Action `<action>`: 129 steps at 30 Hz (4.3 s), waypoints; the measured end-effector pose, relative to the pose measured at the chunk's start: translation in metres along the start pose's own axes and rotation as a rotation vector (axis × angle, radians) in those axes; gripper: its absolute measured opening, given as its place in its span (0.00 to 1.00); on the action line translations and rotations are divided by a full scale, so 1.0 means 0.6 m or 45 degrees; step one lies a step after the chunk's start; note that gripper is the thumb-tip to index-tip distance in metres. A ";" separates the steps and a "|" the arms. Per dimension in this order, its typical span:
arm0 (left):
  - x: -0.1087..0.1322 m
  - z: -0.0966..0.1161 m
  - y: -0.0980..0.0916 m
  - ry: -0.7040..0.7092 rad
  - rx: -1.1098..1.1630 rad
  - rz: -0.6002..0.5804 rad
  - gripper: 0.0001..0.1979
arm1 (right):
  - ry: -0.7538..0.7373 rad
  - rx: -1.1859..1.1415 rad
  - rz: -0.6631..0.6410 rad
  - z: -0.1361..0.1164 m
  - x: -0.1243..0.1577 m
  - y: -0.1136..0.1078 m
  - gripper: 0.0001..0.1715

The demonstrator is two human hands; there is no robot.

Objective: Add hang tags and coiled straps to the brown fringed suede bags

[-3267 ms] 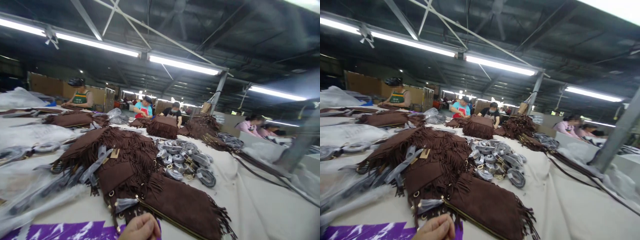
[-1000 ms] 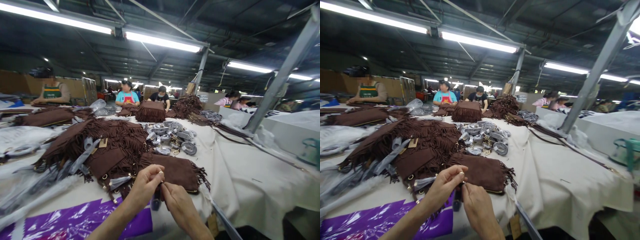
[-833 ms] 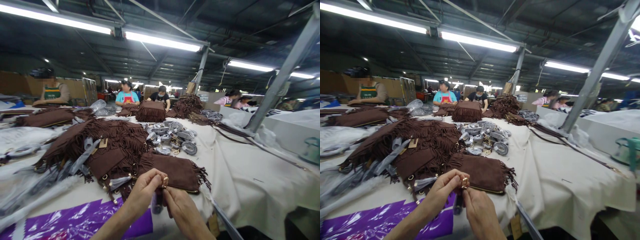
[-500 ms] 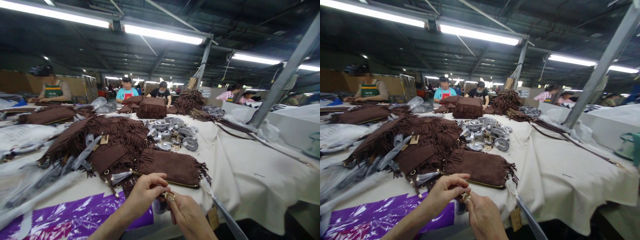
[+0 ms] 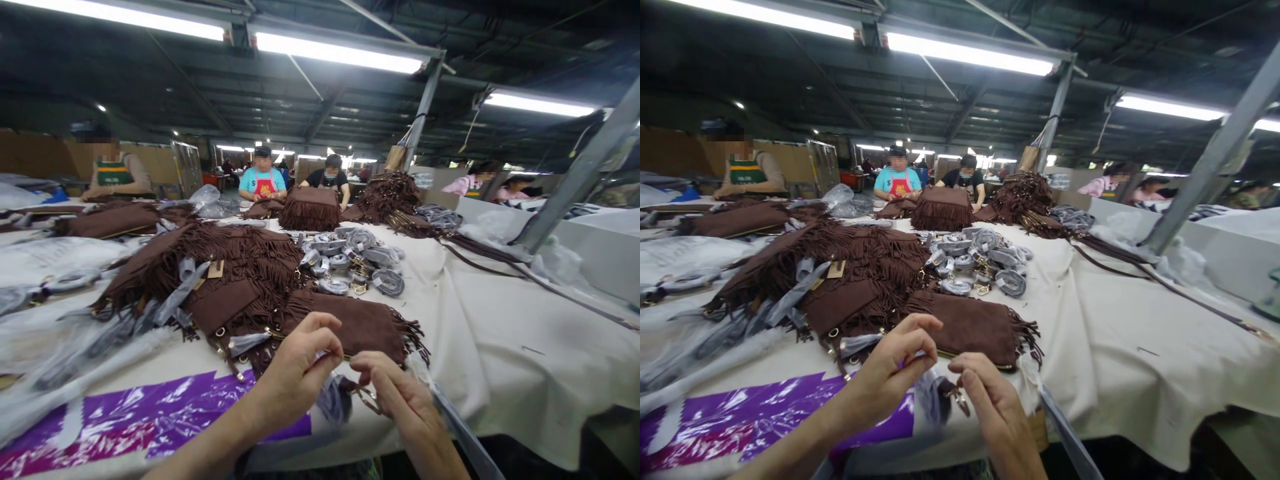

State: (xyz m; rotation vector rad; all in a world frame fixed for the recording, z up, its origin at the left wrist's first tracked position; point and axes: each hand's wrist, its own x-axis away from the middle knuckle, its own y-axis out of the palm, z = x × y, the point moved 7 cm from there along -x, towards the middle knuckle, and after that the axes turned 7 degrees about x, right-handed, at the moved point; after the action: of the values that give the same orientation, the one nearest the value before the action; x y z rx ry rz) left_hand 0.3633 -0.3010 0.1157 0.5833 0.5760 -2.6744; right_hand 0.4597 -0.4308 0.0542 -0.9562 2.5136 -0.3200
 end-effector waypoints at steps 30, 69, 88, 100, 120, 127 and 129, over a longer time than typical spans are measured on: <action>-0.102 -0.249 -0.027 -0.175 -0.920 -0.515 0.05 | 0.309 -0.133 -0.528 0.112 -0.065 -0.007 0.22; -0.099 -0.147 0.147 0.311 -0.891 -0.827 0.08 | 0.446 -0.352 -0.103 0.174 -0.034 -0.066 0.24; -0.191 -0.252 0.210 0.090 -0.463 -0.762 0.16 | 0.499 -0.186 -0.107 0.202 -0.047 -0.074 0.26; -0.204 -0.251 0.209 0.063 -0.206 -0.643 0.26 | 0.415 0.257 0.044 0.200 -0.064 -0.091 0.18; -0.194 -0.276 0.200 -0.258 0.213 -0.484 0.14 | 0.290 1.342 0.165 0.160 -0.134 -0.067 0.11; -0.200 -0.290 0.190 -0.319 0.137 -0.436 0.05 | 0.316 1.288 0.121 0.158 -0.149 -0.065 0.09; -0.207 -0.279 0.182 -0.258 0.170 -0.414 0.06 | 0.223 1.217 0.082 0.144 -0.151 -0.064 0.11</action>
State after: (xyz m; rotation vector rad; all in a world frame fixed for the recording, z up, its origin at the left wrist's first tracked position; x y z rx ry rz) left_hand 0.5670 -0.2892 -0.0010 0.2636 0.4717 -3.0489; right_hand 0.5828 -0.4032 0.0196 -0.4524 2.0872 -1.4528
